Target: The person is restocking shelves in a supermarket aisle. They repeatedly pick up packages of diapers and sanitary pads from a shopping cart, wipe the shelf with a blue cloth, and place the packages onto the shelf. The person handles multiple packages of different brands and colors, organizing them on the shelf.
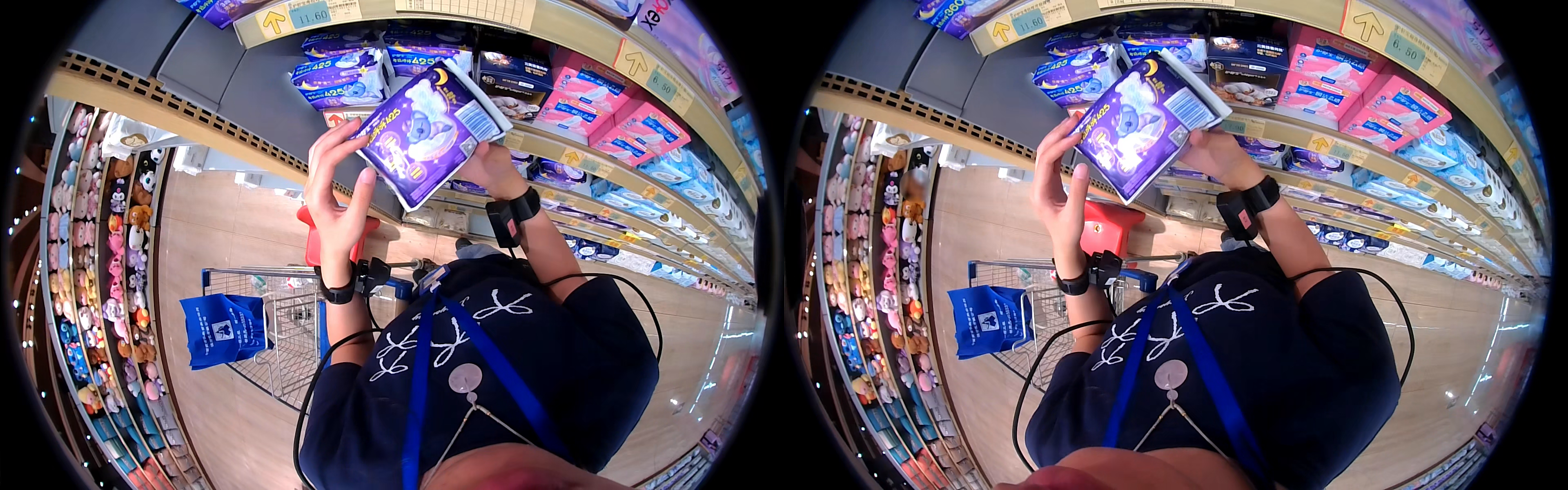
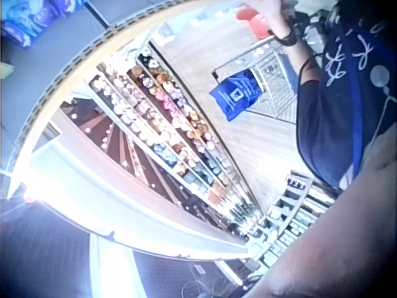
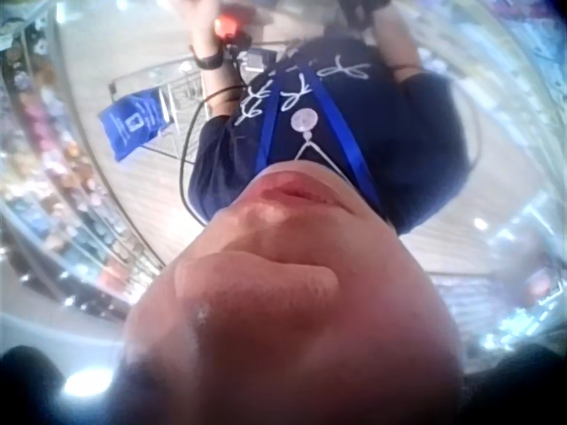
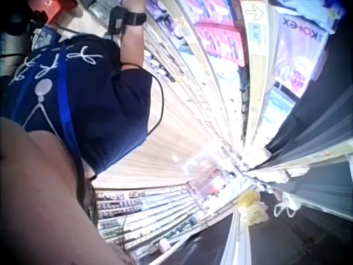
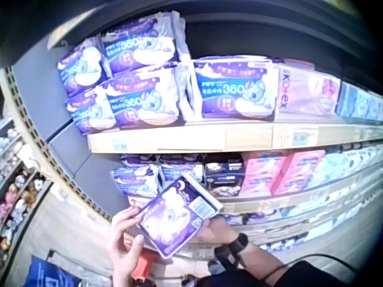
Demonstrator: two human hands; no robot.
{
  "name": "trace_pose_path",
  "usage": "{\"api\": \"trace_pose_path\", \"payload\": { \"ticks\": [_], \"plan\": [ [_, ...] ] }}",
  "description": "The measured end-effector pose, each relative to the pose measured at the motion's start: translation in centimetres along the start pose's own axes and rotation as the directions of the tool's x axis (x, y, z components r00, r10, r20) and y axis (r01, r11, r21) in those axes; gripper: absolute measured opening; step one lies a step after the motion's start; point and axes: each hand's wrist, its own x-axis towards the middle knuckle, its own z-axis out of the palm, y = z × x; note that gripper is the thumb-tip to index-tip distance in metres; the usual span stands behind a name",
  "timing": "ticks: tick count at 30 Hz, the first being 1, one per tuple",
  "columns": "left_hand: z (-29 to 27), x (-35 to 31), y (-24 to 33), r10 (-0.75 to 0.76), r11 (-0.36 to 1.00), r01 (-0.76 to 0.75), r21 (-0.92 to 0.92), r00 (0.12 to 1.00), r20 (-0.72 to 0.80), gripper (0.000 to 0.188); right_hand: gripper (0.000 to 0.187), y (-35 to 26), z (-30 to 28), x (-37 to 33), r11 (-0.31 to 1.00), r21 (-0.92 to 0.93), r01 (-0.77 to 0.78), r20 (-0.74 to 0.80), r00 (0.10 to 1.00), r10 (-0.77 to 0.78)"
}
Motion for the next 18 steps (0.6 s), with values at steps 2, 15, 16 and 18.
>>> {"api": "trace_pose_path", "payload": {
  "ticks": [2, 15, 16, 18],
  "plan": [
    [0.2, 0.0, 0.4, -0.001, 1.000, 0.001, -0.019, 1.000, -0.006, 0.034, 0.074, -0.4, 0.2, 0.2, 0.999, 0.022, 0.025, 0.012, 1.000, -0.026],
    [0.6, -0.3, 1.1, 0.005, 1.000, -0.006, -0.026, 0.999, -0.042, 0.025, 0.080, -1.6, 2.2, -0.8, 0.988, -0.139, 0.072, -0.157, 0.983, -0.094],
    [0.6, -0.2, 1.1, 0.013, 1.000, -0.014, -0.019, 0.999, -0.031, 0.025, 0.082, -1.3, 2.3, -0.7, 0.991, -0.119, 0.066, -0.238, 0.967, -0.092],
    [0.7, -0.2, 1.1, 0.029, 1.000, -0.029, -0.008, 1.000, -0.006, 0.023, 0.084, -1.6, 2.8, -1.3, 0.977, -0.211, 0.020, -0.257, 0.964, -0.076]
  ]
}}
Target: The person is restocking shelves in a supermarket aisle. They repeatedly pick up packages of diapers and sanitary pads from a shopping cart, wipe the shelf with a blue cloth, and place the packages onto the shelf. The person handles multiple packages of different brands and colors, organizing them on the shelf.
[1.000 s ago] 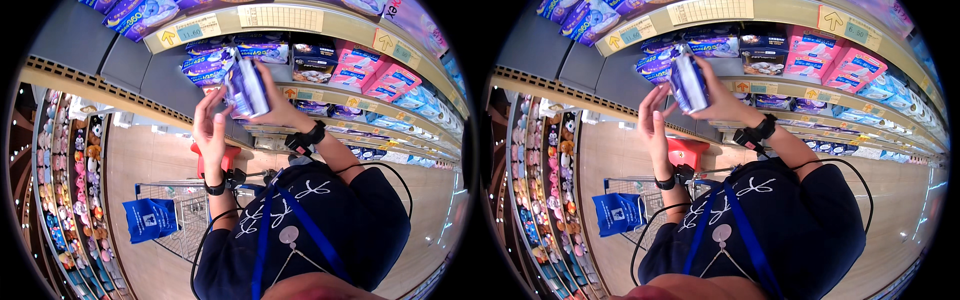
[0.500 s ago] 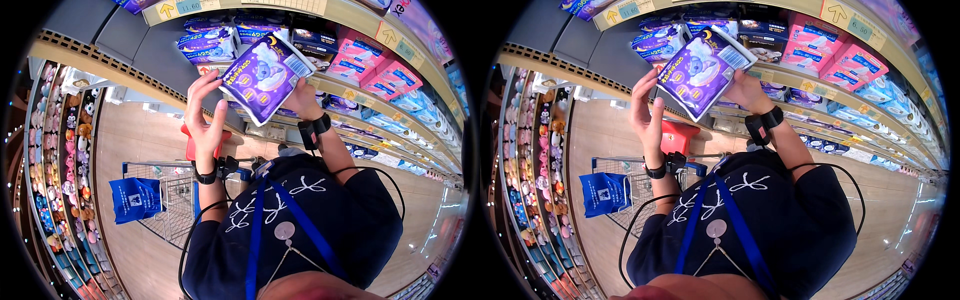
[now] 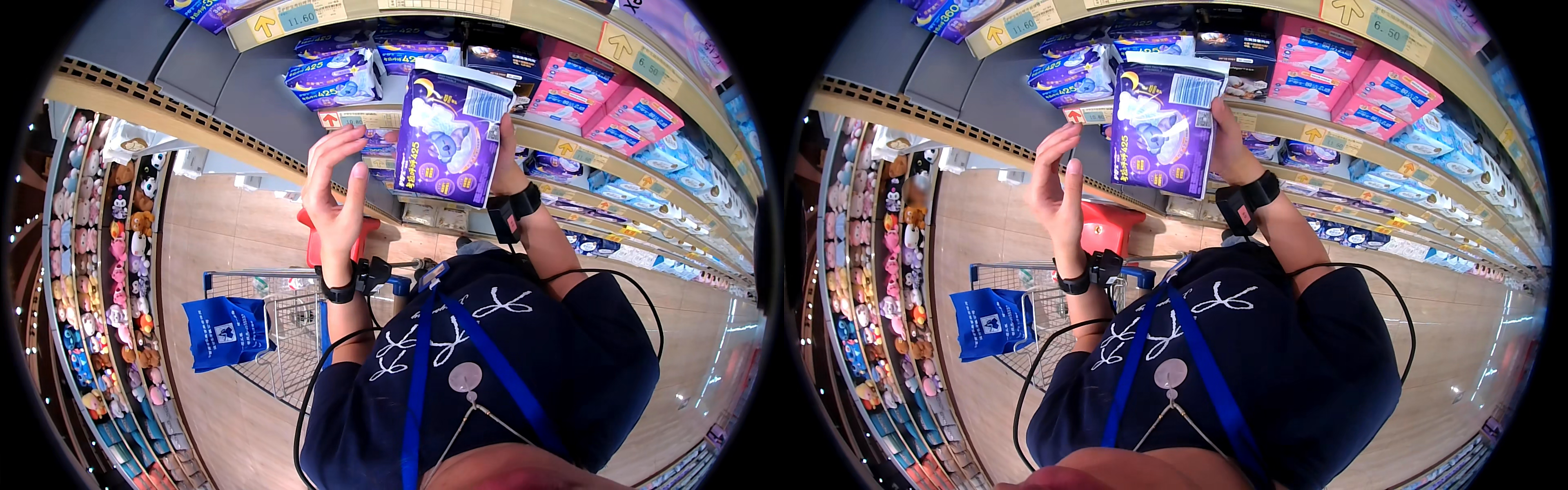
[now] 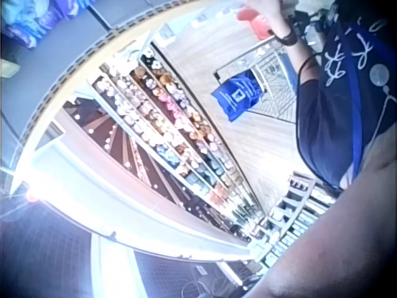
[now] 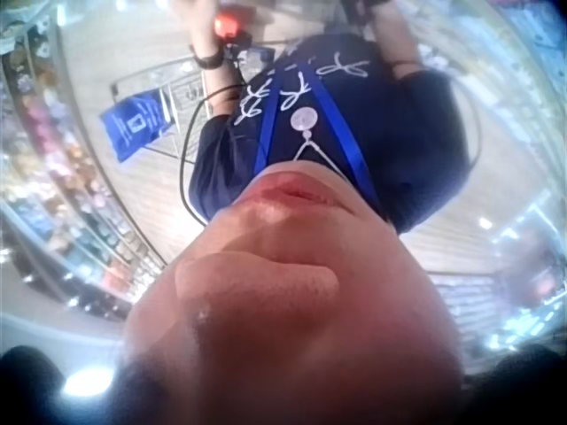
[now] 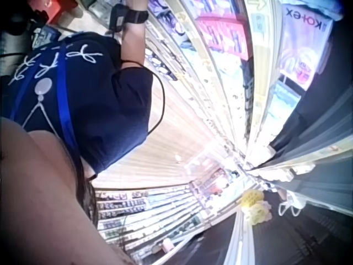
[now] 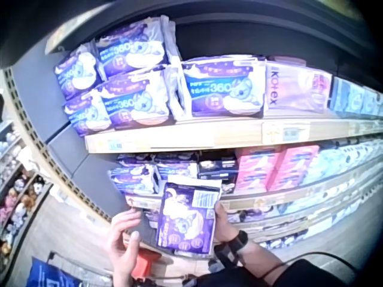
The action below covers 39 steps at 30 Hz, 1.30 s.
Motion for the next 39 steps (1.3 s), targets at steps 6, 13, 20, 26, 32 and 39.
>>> {"api": "trace_pose_path", "payload": {
  "ticks": [6, 13, 20, 26, 32, 39],
  "plan": [
    [0.1, 0.1, -0.2, 0.074, 0.993, -0.079, 0.093, 0.996, 0.052, 0.022, 0.094, 0.0, -0.9, 0.3, 0.990, -0.137, -0.040, 0.104, 0.993, 0.055],
    [1.9, -0.6, -0.2, -0.311, 0.894, 0.345, -0.286, 0.937, 0.161, 0.081, 0.094, -0.8, 7.7, 0.8, -0.476, -0.802, 0.362, 0.558, 0.738, -0.379],
    [1.1, -1.0, -2.6, -0.372, 0.899, 0.357, -0.253, 0.928, -0.014, 0.052, 0.069, -2.8, 7.8, 1.0, -0.324, -0.832, 0.450, 0.539, 0.794, -0.283],
    [1.9, 0.2, -3.7, -0.238, 0.954, 0.220, -0.203, 0.969, -0.069, 0.061, 0.040, -2.4, 7.3, 2.1, -0.476, -0.773, 0.419, 0.626, 0.626, -0.465],
    [1.9, 3.0, -5.5, -0.116, 0.939, 0.138, 0.316, 0.989, -0.090, 0.053, 0.037, -3.0, 6.4, 4.3, -0.545, -0.809, 0.219, 0.564, 0.552, -0.614],
    [3.9, 7.2, -8.3, 0.051, 0.760, -0.061, 0.647, 0.998, 0.034, 0.051, 0.041, -2.9, 5.7, 5.1, -0.566, -0.816, 0.118, 0.502, 0.629, -0.594]
  ]
}}
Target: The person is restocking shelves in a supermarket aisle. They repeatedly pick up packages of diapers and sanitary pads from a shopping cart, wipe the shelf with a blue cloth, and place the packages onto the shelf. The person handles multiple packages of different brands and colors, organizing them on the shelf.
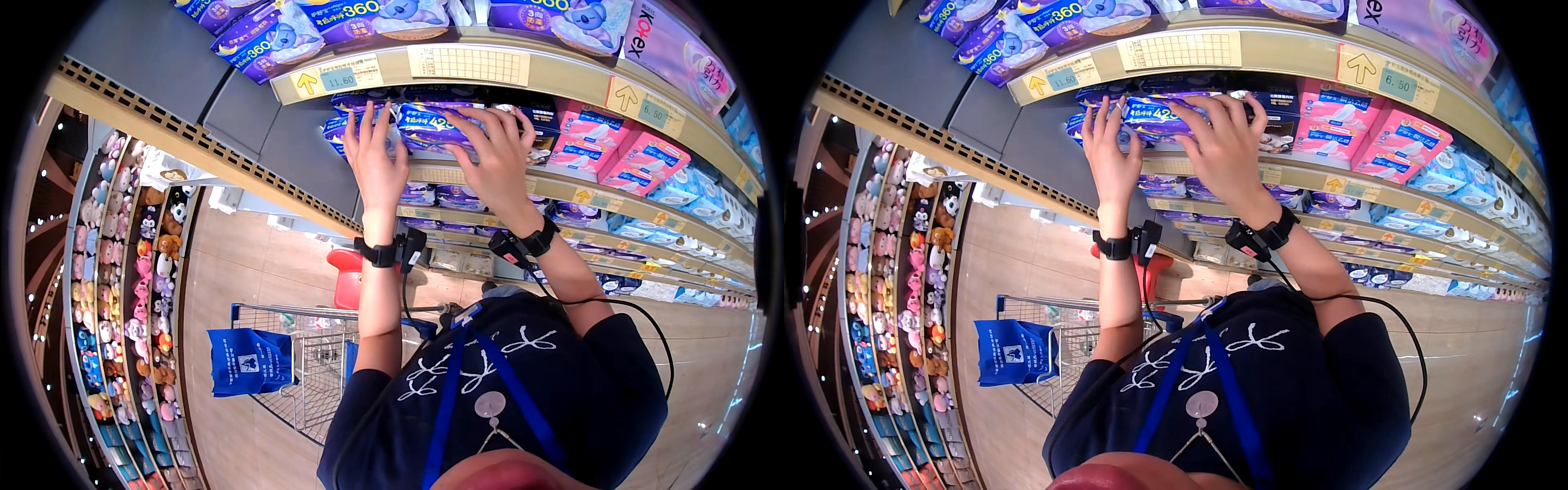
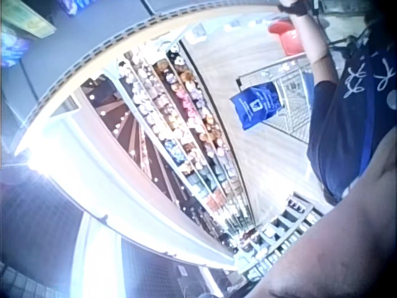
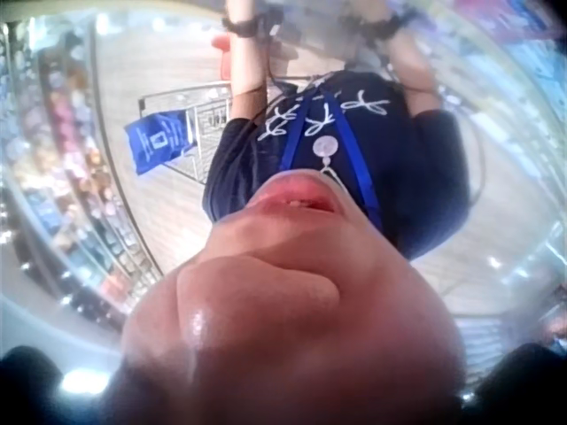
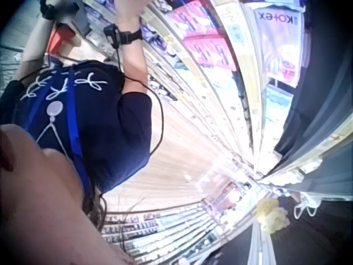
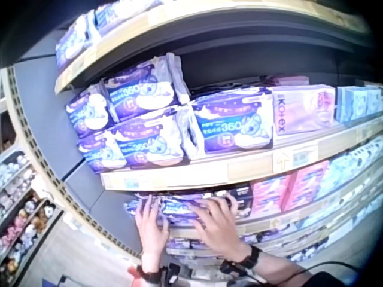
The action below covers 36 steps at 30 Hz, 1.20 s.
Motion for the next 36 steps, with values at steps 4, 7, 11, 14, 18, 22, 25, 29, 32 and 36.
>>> {"api": "trace_pose_path", "payload": {
  "ticks": [4, 7, 11, 14, 18, 22, 25, 29, 32, 36],
  "plan": [
    [1.0, 0.0, -0.7, -0.005, 1.000, 0.005, 0.000, 1.000, 0.026, 0.055, 0.040, 0.2, 1.0, -0.3, 0.999, -0.053, -0.002, 0.067, 0.998, 0.005],
    [0.9, -0.2, -1.4, -0.029, 0.999, 0.029, -0.042, 0.999, 0.015, 0.048, 0.040, 0.4, 1.9, -0.7, 0.997, -0.067, -0.038, 0.110, 0.993, 0.045],
    [0.3, -0.2, -1.0, -0.016, 1.000, 0.016, 0.008, 0.999, 0.034, 0.050, 0.040, 0.8, 2.9, -0.8, 0.997, -0.073, -0.019, 0.125, 0.992, 0.028],
    [0.3, -0.4, -0.7, -0.014, 1.000, 0.015, -0.020, 0.999, 0.047, 0.050, 0.042, 1.0, 3.6, -1.1, 0.997, -0.076, 0.004, 0.107, 0.994, 0.004],
    [0.6, -0.6, -0.9, -0.015, 0.991, 0.020, -0.130, 0.999, 0.034, 0.051, 0.045, 1.1, 3.4, -1.3, 0.998, -0.062, 0.010, 0.127, 0.992, -0.002],
    [0.6, -0.8, 0.5, 0.020, 0.997, -0.023, -0.073, 0.999, -0.042, 0.050, 0.038, 1.1, 1.3, -1.3, 0.999, 0.032, 0.000, 0.033, 0.999, -0.001],
    [-0.1, -0.8, 3.9, 0.080, 0.988, -0.091, -0.126, 0.993, -0.089, 0.045, 0.031, 2.7, -1.5, -2.3, 0.995, 0.100, 0.031, -0.064, 0.998, -0.025],
    [1.3, -0.9, 8.2, 0.163, 0.935, -0.165, -0.315, 0.986, -0.035, 0.034, 0.037, 4.8, -5.6, -4.5, 0.991, 0.129, -0.030, -0.169, 0.984, 0.052],
    [3.2, -1.3, 11.8, 0.120, 0.829, -0.045, -0.558, 0.988, 0.099, 0.028, 0.038, 6.7, -8.5, -5.9, 0.989, 0.030, -0.146, -0.249, 0.957, 0.149],
    [5.7, -1.1, 16.0, 0.165, 0.757, -0.047, -0.652, 0.979, 0.121, 0.041, 0.030, 9.3, -11.5, -8.0, 0.956, -0.057, -0.286, -0.428, 0.873, 0.236]
  ]
}}
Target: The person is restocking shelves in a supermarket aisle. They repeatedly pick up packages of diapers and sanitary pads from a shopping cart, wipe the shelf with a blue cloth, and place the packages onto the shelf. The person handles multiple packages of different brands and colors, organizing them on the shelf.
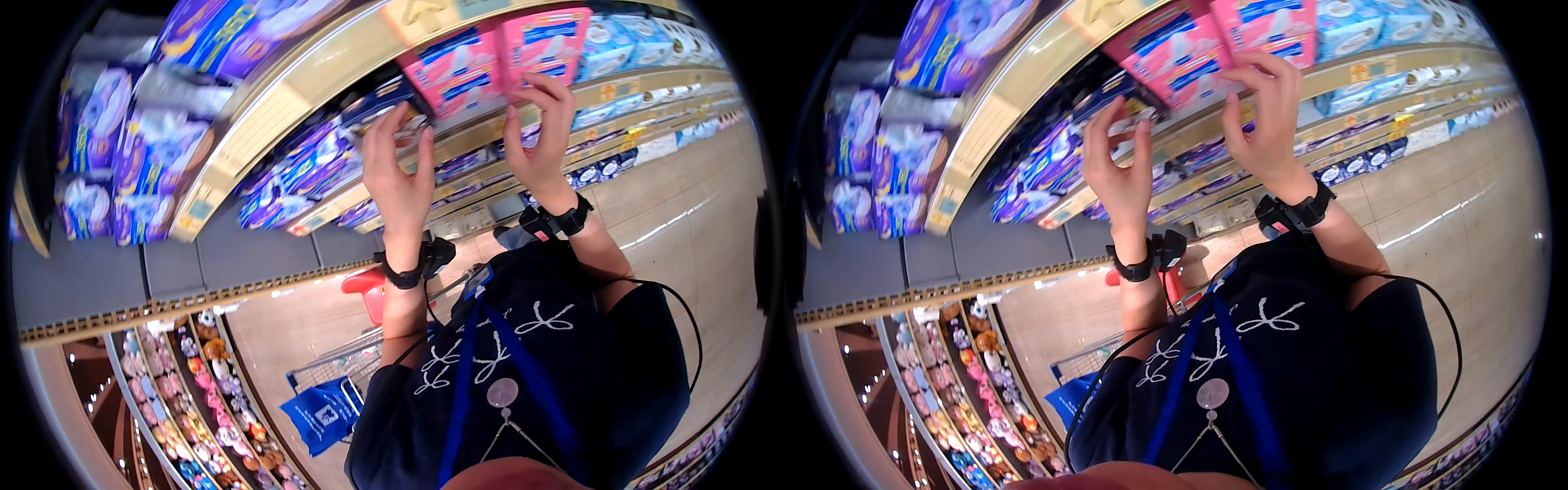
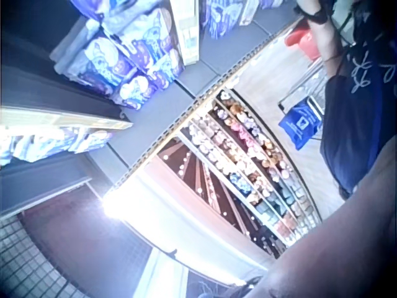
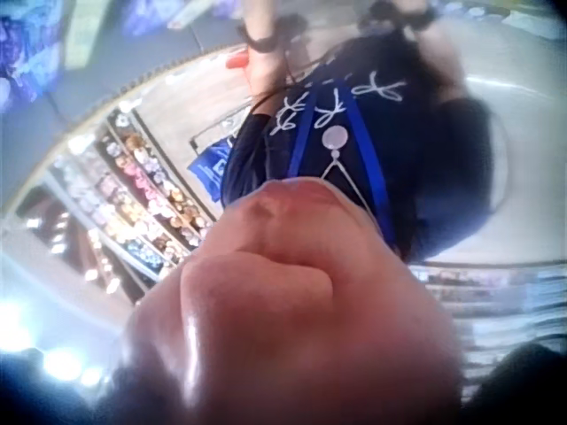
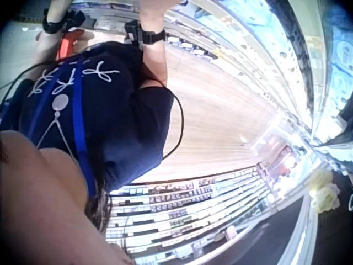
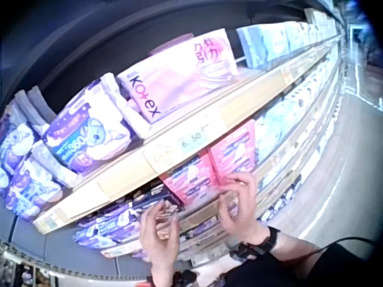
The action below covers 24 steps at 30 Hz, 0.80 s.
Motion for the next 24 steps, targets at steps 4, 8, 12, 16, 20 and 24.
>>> {"api": "trace_pose_path", "payload": {
  "ticks": [4, 8, 12, 16, 20, 24],
  "plan": [
    [3.2, 1.8, -0.1, 0.139, 0.972, -0.115, 0.203, 0.984, -0.109, 0.063, 0.043, 3.2, -2.5, 0.7, 0.982, -0.176, -0.074, -0.126, 0.991, 0.052],
    [4.1, 4.4, -0.6, 0.149, 0.901, -0.075, 0.427, 0.979, -0.142, 0.078, 0.061, 6.4, -3.9, 2.6, 0.991, -0.062, -0.121, -0.035, 0.992, 0.119],
    [5.2, 6.7, -0.7, 0.285, 0.843, -0.188, 0.503, 0.951, -0.122, 0.079, 0.068, 8.3, -4.3, 5.2, 0.987, 0.007, -0.162, 0.064, 0.985, 0.161],
    [6.1, 7.4, -0.9, 0.208, 0.876, -0.145, 0.460, 0.974, -0.088, 0.077, 0.066, 9.5, -5.4, 7.1, 0.991, -0.084, -0.101, 0.102, 0.989, 0.110],
    [7.0, 6.8, 0.0, -0.084, 0.980, 0.099, 0.174, 0.992, -0.090, 0.074, 0.051, 10.4, -6.4, 7.8, 0.978, -0.136, -0.160, 0.354, 0.914, 0.199],
    [7.6, 4.8, 0.0, 0.023, 0.999, -0.031, -0.033, 0.975, -0.223, 0.100, 0.050, 11.4, -7.2, 6.6, 0.988, 0.030, -0.153, 0.270, 0.953, 0.140]
  ]
}}
